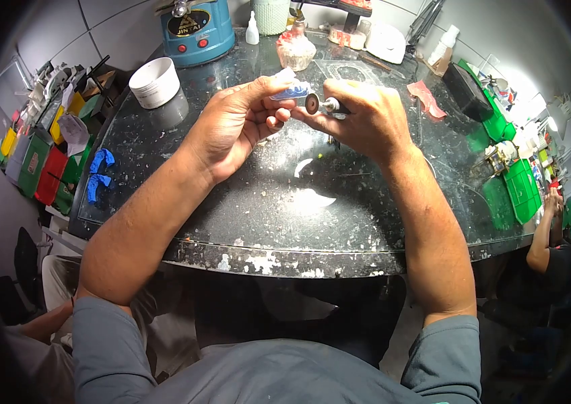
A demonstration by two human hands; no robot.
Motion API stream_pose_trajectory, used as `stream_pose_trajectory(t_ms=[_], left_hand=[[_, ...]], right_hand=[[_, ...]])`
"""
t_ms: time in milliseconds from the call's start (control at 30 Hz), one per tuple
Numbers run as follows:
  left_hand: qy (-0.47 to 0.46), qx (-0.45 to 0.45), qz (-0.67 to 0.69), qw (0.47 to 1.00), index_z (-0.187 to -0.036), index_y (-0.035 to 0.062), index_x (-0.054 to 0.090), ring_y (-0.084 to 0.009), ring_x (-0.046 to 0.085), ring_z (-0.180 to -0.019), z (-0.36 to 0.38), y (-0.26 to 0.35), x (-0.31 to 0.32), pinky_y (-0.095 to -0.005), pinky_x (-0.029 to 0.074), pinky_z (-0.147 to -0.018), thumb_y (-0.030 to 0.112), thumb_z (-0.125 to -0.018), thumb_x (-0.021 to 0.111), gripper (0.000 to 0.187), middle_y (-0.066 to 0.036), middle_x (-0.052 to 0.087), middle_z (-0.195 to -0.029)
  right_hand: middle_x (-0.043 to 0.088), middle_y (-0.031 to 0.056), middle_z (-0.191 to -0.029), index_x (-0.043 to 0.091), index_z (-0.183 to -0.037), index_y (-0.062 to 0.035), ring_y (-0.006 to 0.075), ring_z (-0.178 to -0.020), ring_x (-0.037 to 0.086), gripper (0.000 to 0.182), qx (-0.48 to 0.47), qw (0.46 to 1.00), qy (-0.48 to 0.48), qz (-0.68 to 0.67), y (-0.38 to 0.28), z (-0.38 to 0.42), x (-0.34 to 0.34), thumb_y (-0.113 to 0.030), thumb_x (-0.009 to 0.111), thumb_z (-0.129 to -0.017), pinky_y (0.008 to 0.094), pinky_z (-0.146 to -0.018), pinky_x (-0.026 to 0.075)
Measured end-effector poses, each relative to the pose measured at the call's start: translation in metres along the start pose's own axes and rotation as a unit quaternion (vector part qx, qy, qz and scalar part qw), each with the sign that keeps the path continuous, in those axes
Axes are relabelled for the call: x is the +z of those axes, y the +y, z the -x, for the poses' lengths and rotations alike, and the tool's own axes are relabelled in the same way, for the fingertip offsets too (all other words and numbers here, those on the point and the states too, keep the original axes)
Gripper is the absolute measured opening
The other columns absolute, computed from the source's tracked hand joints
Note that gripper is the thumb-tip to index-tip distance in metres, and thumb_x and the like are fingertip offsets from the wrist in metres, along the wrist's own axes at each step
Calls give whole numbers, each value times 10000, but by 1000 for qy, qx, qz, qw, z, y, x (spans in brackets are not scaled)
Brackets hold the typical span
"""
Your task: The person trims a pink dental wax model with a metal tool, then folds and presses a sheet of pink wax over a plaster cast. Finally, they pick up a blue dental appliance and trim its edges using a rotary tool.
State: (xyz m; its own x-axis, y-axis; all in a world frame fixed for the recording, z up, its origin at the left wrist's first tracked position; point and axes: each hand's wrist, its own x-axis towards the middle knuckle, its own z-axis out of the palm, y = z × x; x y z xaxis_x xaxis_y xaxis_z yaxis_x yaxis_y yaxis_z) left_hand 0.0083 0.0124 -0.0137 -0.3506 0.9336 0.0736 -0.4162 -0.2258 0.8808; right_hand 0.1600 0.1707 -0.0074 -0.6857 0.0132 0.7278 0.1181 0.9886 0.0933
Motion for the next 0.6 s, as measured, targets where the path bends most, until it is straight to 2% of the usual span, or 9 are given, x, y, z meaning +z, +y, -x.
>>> stream_pose_trajectory(t_ms=[67,133,167,200,267,300,567,600], left_hand=[[11,-10,27,1000,-1051,-25,659,-112,617,-792,-3,-2,-2,-226,522,-728,247,-928,658,298,-82,664,-897],[-4,-11,36,999,-1040,-29,655,-120,618,-802,-4,-4,-5,-234,521,-744,248,-921,666,301,-86,663,-904],[-1,-18,42,999,-1026,-29,649,-124,615,-807,-4,-4,-7,-238,518,-757,252,-909,683,306,-82,657,-893],[16,-29,32,999,-1008,-21,647,-114,609,-782,-5,-4,-6,-230,517,-734,251,-894,702,300,-69,648,-873],[15,-51,26,998,-998,-14,644,-105,603,-757,-5,-2,-6,-217,514,-702,244,-887,711,288,-52,636,-853],[17,-59,27,998,-999,-7,645,-98,601,-744,-5,-2,-5,-202,509,-677,241,-879,720,286,-43,630,-844],[19,-88,48,995,-1036,-17,615,-89,593,-733,-7,-3,-7,-192,530,-659,227,-912,678,281,-59,608,-877],[17,-89,51,995,-1029,-14,613,-87,592,-733,-7,-2,-6,-192,533,-658,225,-923,664,267,-62,607,-883]], right_hand=[[610,46,-594,592,-787,-132,226,-536,644,414,-11,1000,-1,-10,1,2,1,-497,782,-734,346,-491,508],[627,37,-617,628,-862,-137,207,-555,651,350,2,988,92,-125,-2,0,0,-416,801,-742,337,-509,514],[648,30,-662,660,-971,-139,190,-585,658,340,38,985,51,-158,-4,1,-5,-355,807,-753,326,-531,519],[682,33,-772,673,-1040,-149,205,-662,678,350,-8,982,75,-175,-3,-1,-2,-299,800,-750,323,-573,535],[697,31,-879,677,-1078,-162,226,-727,685,367,-54,981,74,-171,0,-1,1,-240,789,-737,325,-614,549],[698,29,-931,683,-1066,-171,243,-765,685,347,-39,984,51,-168,-3,-1,-4,-201,775,-732,337,-639,556],[700,55,-867,685,-1002,-146,249,-758,686,226,-45,976,30,-213,1,-2,-9,-156,743,-784,336,-655,550],[696,72,-847,682,-999,-135,249,-745,684,209,-13,968,16,-250,2,-1,-7,-154,737,-798,334,-654,543]])
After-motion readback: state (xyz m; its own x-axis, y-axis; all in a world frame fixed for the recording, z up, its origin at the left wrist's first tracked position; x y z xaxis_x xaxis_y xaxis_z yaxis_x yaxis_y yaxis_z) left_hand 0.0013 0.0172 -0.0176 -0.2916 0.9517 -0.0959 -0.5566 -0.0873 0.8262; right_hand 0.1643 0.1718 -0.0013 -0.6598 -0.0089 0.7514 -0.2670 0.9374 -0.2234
